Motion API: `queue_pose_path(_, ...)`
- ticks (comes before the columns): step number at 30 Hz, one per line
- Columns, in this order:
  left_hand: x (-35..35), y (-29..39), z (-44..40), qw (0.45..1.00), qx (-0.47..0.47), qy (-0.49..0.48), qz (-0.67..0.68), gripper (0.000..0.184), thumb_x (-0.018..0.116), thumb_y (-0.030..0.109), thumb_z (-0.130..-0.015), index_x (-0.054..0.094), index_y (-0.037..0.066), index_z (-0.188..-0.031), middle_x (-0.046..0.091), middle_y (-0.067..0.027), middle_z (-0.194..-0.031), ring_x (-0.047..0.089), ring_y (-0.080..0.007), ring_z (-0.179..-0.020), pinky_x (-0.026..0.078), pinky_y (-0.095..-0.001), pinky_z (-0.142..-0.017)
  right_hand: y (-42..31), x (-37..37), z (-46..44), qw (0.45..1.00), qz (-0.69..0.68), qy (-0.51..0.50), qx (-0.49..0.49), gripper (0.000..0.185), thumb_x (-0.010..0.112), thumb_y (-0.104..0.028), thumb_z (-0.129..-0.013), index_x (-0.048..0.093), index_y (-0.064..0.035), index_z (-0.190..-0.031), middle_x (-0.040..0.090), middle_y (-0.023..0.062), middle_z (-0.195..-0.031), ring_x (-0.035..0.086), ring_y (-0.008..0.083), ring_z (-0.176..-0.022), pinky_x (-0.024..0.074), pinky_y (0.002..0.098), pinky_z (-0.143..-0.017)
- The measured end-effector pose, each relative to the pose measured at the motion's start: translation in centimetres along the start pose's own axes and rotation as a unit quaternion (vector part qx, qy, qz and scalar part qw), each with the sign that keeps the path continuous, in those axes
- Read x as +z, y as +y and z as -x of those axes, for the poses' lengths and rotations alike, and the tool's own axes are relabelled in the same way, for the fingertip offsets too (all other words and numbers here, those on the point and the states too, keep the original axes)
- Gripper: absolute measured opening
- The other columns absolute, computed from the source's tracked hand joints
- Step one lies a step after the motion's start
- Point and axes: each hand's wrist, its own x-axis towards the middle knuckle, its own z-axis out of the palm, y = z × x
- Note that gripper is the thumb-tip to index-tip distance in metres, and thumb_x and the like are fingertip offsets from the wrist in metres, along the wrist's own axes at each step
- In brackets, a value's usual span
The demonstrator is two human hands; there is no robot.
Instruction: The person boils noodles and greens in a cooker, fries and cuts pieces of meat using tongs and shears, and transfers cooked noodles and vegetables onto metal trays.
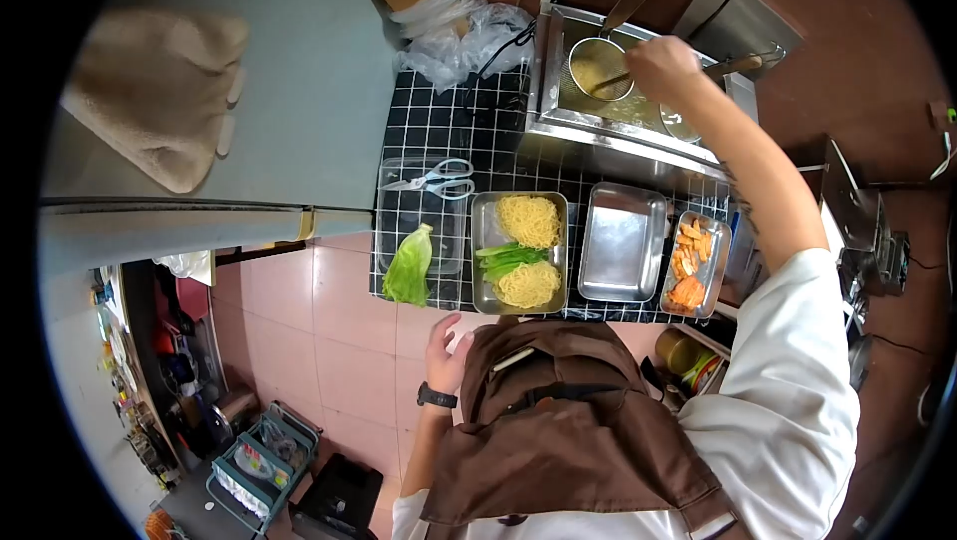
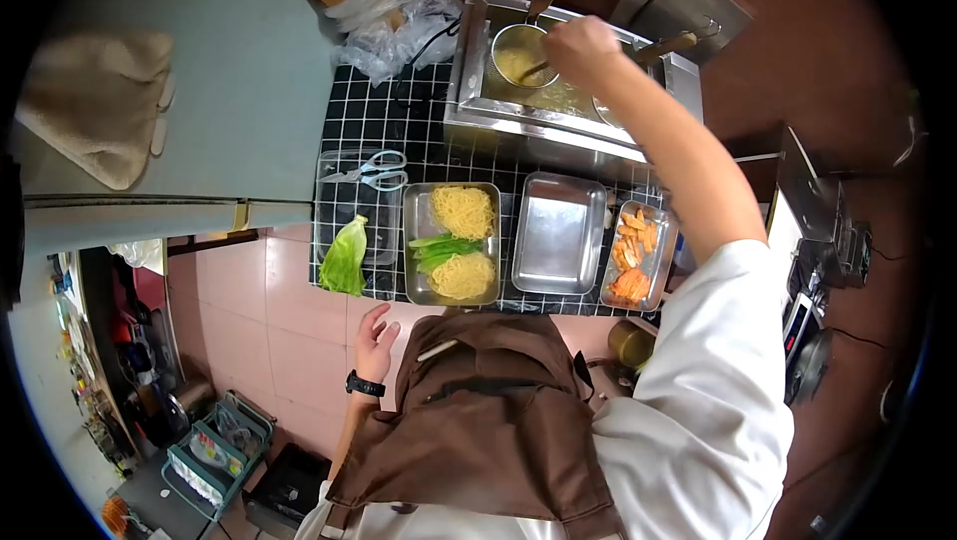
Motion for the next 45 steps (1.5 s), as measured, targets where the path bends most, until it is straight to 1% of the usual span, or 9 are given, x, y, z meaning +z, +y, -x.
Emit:
queue_pose_path(10,-2.2,-2.6,-2.1,1.000,-0.028,-0.002,0.003,0.040,0.070,0.018,-0.090,0.059,0.004,-0.126,0.059,-0.0119,-0.130,0.055,-0.0268,-0.122,0.045,-0.0423,-0.101,8.4,-11.2,14.3,0.956,-0.001,0.260,0.132,0.015,0.057,-0.016,-0.091,0.070,-0.0107,-0.088,0.070,0.0155,-0.083,0.070,0.0317,-0.079,0.0565,0.0440,-0.071)
queue_pose_path(18,-2.6,-1.0,-3.3,1.000,0.001,-0.010,-0.003,0.039,0.070,0.016,-0.090,0.061,0.006,-0.126,0.060,-0.0105,-0.130,0.055,-0.0245,-0.122,0.046,-0.0414,-0.099,3.3,-0.4,10.3,0.970,-0.115,0.123,0.173,0.024,0.056,-0.022,-0.093,0.070,-0.0031,-0.086,0.071,0.0189,-0.090,0.070,0.0367,-0.084,0.0559,0.0460,-0.075)
queue_pose_path(22,-3.2,-1.4,-2.8,1.000,-0.026,-0.004,-0.015,0.038,0.070,0.018,-0.090,0.061,0.006,-0.125,0.060,-0.0113,-0.128,0.057,-0.0248,-0.120,0.047,-0.0414,-0.100,-2.1,1.5,16.8,0.907,-0.289,0.247,0.181,0.016,0.063,-0.018,-0.092,0.068,-0.0032,-0.095,0.068,0.0177,-0.081,0.067,0.0379,-0.077,0.0532,0.0456,-0.068)
queue_pose_path(26,-3.3,-1.9,-2.5,0.999,-0.037,-0.013,-0.017,0.039,0.070,0.019,-0.090,0.061,0.005,-0.125,0.061,-0.0112,-0.126,0.058,-0.0252,-0.117,0.047,-0.0410,-0.099,-12.4,4.0,21.3,0.809,-0.570,-0.058,0.127,0.026,0.066,-0.017,-0.090,0.067,-0.0016,-0.111,0.072,0.0187,-0.092,0.071,0.0312,-0.085,0.0552,0.0403,-0.076)
queue_pose_path(30,-2.7,-1.2,-2.2,0.998,-0.040,-0.037,-0.041,0.039,0.071,0.019,-0.090,0.061,0.004,-0.124,0.061,-0.0115,-0.125,0.058,-0.0255,-0.117,0.048,-0.0414,-0.099,-26.4,11.5,20.3,0.826,-0.553,-0.099,0.041,0.026,0.065,-0.021,-0.088,0.064,0.0041,-0.095,0.069,0.0246,-0.076,0.070,0.0391,-0.076,0.0576,0.0476,-0.072)
queue_pose_path(34,-2.0,-0.2,-2.8,0.996,-0.024,-0.060,-0.067,0.038,0.069,0.017,-0.090,0.061,0.003,-0.125,0.061,-0.0116,-0.125,0.059,-0.0238,-0.117,0.048,-0.0386,-0.098,-32.7,14.7,16.4,0.865,-0.479,-0.145,-0.037,0.066,0.059,-0.033,-0.092,0.045,0.0152,-0.135,0.069,0.0216,-0.076,0.070,0.0367,-0.077,0.0579,0.0433,-0.072)
queue_pose_path(38,-1.0,0.0,-2.4,0.994,-0.017,-0.075,-0.072,0.037,0.069,0.014,-0.090,0.062,0.001,-0.124,0.061,-0.0121,-0.125,0.060,-0.0234,-0.115,0.050,-0.0360,-0.096,-35.1,14.0,14.6,0.858,-0.492,-0.136,-0.045,0.066,0.060,-0.043,-0.092,0.054,0.0139,-0.126,0.069,0.0229,-0.078,0.070,0.0348,-0.078,0.0575,0.0426,-0.074)
queue_pose_path(43,1.8,1.8,-2.3,0.994,0.002,-0.103,-0.046,0.034,0.072,0.012,-0.087,0.064,0.002,-0.119,0.066,-0.0112,-0.110,0.064,-0.0180,-0.097,0.053,-0.0295,-0.081,-23.9,8.5,11.6,0.852,-0.514,-0.092,0.037,0.049,0.062,-0.044,-0.092,0.064,0.0015,-0.109,0.070,0.0219,-0.081,0.070,0.0371,-0.076,0.0566,0.0474,-0.069)
queue_pose_path(45,3.8,4.1,-2.1,0.992,0.009,-0.122,-0.017,0.031,0.074,0.014,-0.087,0.066,0.001,-0.115,0.068,-0.0091,-0.101,0.065,-0.0142,-0.083,0.052,-0.0253,-0.074,-13.3,5.0,7.9,0.768,-0.585,0.148,0.216,0.047,0.078,-0.028,-0.081,0.057,-0.0071,-0.118,0.064,0.0174,-0.102,0.067,0.0356,-0.081,0.0546,0.0459,-0.072)
